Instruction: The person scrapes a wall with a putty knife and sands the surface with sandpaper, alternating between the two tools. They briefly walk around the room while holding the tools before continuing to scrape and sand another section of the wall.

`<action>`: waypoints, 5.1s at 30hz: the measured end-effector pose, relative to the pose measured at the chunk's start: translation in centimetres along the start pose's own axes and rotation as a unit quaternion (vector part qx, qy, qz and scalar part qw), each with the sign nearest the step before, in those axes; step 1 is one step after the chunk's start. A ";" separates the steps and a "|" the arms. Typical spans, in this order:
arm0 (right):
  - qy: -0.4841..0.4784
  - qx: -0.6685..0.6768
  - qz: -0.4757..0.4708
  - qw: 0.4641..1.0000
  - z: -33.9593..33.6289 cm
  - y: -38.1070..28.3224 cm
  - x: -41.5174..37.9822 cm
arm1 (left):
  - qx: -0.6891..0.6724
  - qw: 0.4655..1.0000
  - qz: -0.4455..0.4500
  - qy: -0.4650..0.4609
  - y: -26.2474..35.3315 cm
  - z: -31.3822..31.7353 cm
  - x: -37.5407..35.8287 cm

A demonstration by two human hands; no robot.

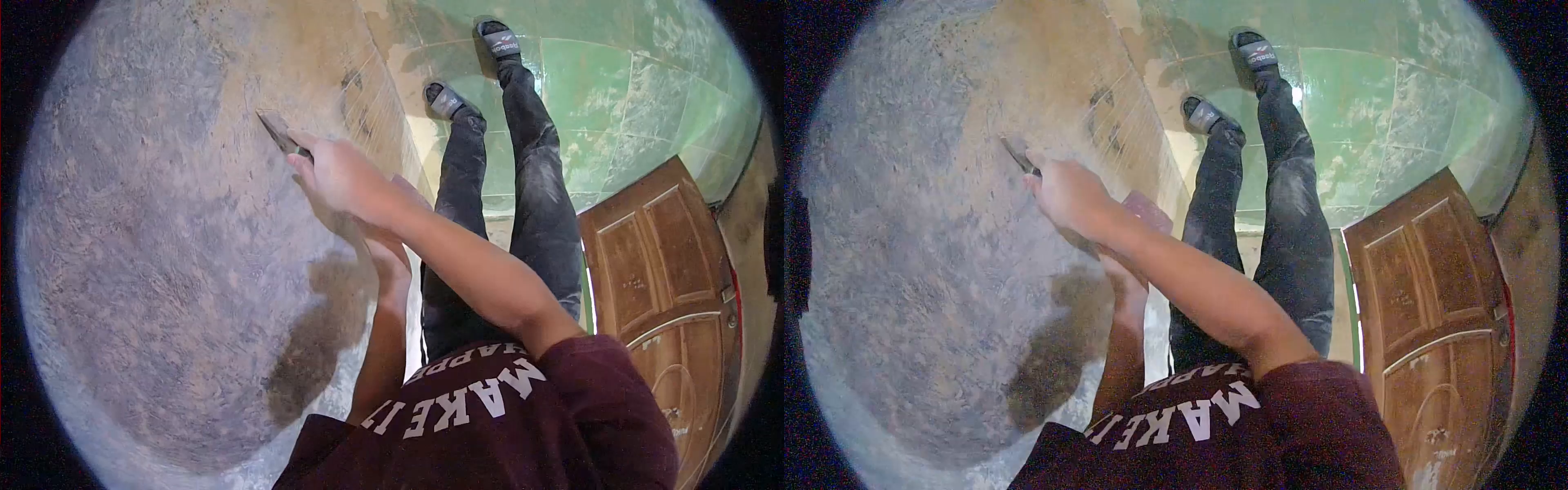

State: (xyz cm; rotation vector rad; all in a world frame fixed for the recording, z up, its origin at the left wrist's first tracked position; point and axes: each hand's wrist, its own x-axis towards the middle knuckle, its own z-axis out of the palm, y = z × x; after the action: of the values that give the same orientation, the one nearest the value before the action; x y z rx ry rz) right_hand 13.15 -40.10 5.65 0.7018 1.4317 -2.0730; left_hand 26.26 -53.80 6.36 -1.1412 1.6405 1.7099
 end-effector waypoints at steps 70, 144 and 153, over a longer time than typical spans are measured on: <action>-0.067 -0.053 -0.057 0.995 -0.5 0.4 -3.2 | 0.084 0.996 0.007 -0.017 -4.0 -5.6 3.6; -0.065 -0.099 -0.007 0.993 2.1 3.1 -2.9 | 0.269 0.961 0.038 0.057 -0.5 5.0 3.9; -0.151 -0.097 0.072 0.981 1.1 1.5 2.1 | 0.408 0.912 0.033 0.029 0.1 2.0 -0.1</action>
State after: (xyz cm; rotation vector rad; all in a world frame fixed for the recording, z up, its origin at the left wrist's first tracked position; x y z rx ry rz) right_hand 12.51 -41.87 3.56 0.3805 1.3433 -1.8101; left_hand 25.75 -51.90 6.33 -0.7138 2.1317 0.8324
